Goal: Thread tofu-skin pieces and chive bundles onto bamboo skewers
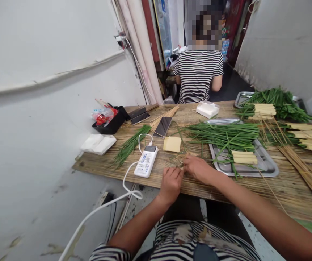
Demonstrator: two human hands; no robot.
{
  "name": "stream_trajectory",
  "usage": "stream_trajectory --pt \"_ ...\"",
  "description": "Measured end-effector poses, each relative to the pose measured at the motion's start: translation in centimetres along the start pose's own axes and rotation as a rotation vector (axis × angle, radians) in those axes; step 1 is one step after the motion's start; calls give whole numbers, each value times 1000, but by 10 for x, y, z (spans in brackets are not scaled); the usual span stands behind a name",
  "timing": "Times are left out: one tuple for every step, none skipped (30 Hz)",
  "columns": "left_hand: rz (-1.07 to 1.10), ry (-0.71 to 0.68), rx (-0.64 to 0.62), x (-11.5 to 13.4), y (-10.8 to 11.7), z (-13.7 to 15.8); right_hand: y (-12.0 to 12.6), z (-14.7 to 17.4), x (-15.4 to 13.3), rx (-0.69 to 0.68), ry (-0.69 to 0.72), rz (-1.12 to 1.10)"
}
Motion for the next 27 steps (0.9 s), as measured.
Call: stream_trajectory --pt "12 10 -2 -3 -1 -1 1 1 -1 17 -3 -7" --pt "27 21 -11 -5 -2 -3 2 3 -1 44 -12 -9" --pt "46 33 -29 -7 -3 -5 3 6 -3 77 -23 -5" --pt "66 46 -53 -10 -4 -7 4 8 -4 112 -32 3" --pt "82 58 -80 -12 -5 -9 5 11 -6 144 -38 15" --pt "93 67 -108 -13 -5 -11 5 13 -8 168 -42 27" --pt "98 75 -136 -14 -6 -13 4 14 -9 181 -44 39" --pt "96 83 -162 -15 -6 -15 3 14 -10 183 -45 49" --pt "88 90 -182 -15 -5 -16 2 14 -10 177 -47 57" --pt "75 95 -197 -14 -5 -17 1 13 -10 166 -47 62" --pt "60 100 -206 -13 -5 -18 1 12 -9 154 -43 66" --pt "43 110 -205 -12 -5 -18 1 11 -8 145 -39 70" --pt "26 123 -195 -11 -5 -18 2 9 -7 135 -33 73" --pt "12 135 -182 -10 -5 -18 2 8 -7 129 -34 77" --pt "2 146 -168 -9 -5 -17 3 7 -7 123 -39 83" --pt "-6 153 -159 -9 -6 -16 4 6 -7 116 -50 88" --pt "-10 149 -155 -9 -7 -15 5 5 -7 106 -66 92" --pt "-15 134 -157 -8 -8 -14 6 5 -9 94 -82 93" --pt "-19 110 -162 -8 -9 -14 7 7 -11 86 -97 98" --pt "-21 84 -165 -8 -10 -13 10 10 -14 90 -115 109" --pt "-21 61 -166 -8 -11 -12 14 16 -16 106 -135 126" --pt "-20 42 -164 -8 -11 -11 20 24 -19 137 -164 148" --pt "-19 29 -159 -9 -12 -10 27 37 -20 177 -205 177" --pt "-19 22 -153 -9 -12 -9 35 53 -19 221 -265 208" --pt "-19 19 -147 -10 -13 -8 42 72 -16 252 -342 239" --pt "-18 20 -142 -10 -13 -8 49 95 -11 279 -445 275" --pt "-14 24 -138 -11 -14 -8 54 121 -4 291 -567 320"
Point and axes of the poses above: each hand's wrist, its own z-axis away from the middle knuckle, its own y-axis out of the back of the hand, x = y × z, the point moved 6 cm from there along -z, towards the middle knuckle, and after that the axes turned 6 degrees about y, right-handed, at the moved point
